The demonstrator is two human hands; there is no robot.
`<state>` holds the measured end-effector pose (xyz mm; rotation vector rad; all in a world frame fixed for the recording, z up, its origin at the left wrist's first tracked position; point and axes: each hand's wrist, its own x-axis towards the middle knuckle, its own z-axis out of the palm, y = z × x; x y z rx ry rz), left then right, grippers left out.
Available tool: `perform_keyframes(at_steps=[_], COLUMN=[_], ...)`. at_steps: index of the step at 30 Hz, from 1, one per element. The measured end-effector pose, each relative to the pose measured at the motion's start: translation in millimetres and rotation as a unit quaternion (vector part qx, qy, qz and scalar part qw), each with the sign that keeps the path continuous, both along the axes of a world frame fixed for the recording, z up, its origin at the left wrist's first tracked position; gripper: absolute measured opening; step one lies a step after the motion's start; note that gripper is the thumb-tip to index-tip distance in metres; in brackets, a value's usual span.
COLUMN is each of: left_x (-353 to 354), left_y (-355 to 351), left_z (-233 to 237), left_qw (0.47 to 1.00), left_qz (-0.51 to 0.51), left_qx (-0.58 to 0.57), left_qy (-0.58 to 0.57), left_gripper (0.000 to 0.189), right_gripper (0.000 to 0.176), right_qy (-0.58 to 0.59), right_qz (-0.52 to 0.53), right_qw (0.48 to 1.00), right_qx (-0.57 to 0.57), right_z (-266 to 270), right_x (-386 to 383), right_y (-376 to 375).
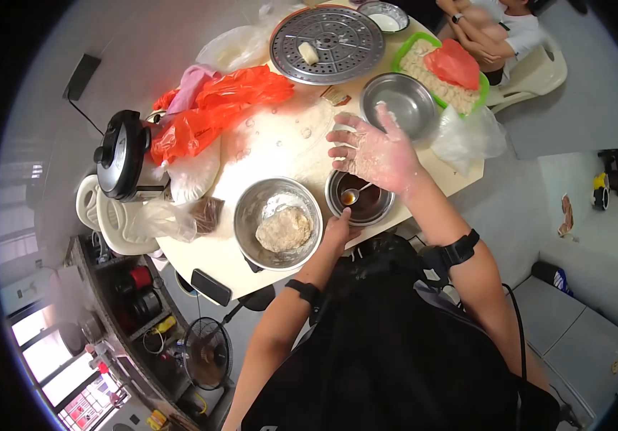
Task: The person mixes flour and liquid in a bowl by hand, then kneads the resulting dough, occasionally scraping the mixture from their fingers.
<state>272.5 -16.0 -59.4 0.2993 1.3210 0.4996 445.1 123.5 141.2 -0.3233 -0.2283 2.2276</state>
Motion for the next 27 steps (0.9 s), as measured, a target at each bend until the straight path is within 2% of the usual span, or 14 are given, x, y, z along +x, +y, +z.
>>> perform_keyframes(at_steps=[4,6,9,13,17,19,20,21,25,27], left_x=[2,5,6,-12,-42,-57,-70,-82,-126,-140], left_y=[-1,0,0,6,17,32,42,51,107,138], left_z=[7,16,57,113,152,167,163,159,126,123], left_qw=[0.999,0.999,0.999,0.999,0.998,0.998,0.996,0.995,0.988,0.985], left_qz=[0.022,0.019,0.010,0.007,0.012,0.024,0.030,0.037,0.085,0.096], left_qx=[0.031,0.035,0.036,0.023,0.029,0.051,0.064,0.076,0.125,0.140], left_qy=[0.007,-0.002,0.013,-0.034,-0.046,-0.041,-0.045,-0.049,-0.042,-0.014], left_gripper=[0.050,0.045,0.039,0.034,0.037,0.040,0.040,0.041,0.041,0.039], right_gripper=[0.091,0.090,0.083,0.071,0.070,0.075,0.078,0.091,0.107,0.109], right_qy=[0.021,0.043,0.042,0.104,0.187,0.153,0.138,0.110,0.127,0.157], right_qz=[-0.068,-0.079,-0.114,-0.148,-0.172,-0.178,-0.179,-0.193,-0.142,-0.112], right_qw=[0.997,0.996,0.993,0.983,0.966,0.970,0.972,0.975,0.979,0.976], right_qx=[0.002,0.016,0.012,0.033,0.041,0.060,0.068,0.026,0.065,0.095], right_z=[33,38,45,58,70,83,92,108,116,116], right_x=[10,17,16,19,17,11,5,-2,-19,-28], right_y=[-21,-27,-36,-46,-50,-49,-49,-51,-50,-50])
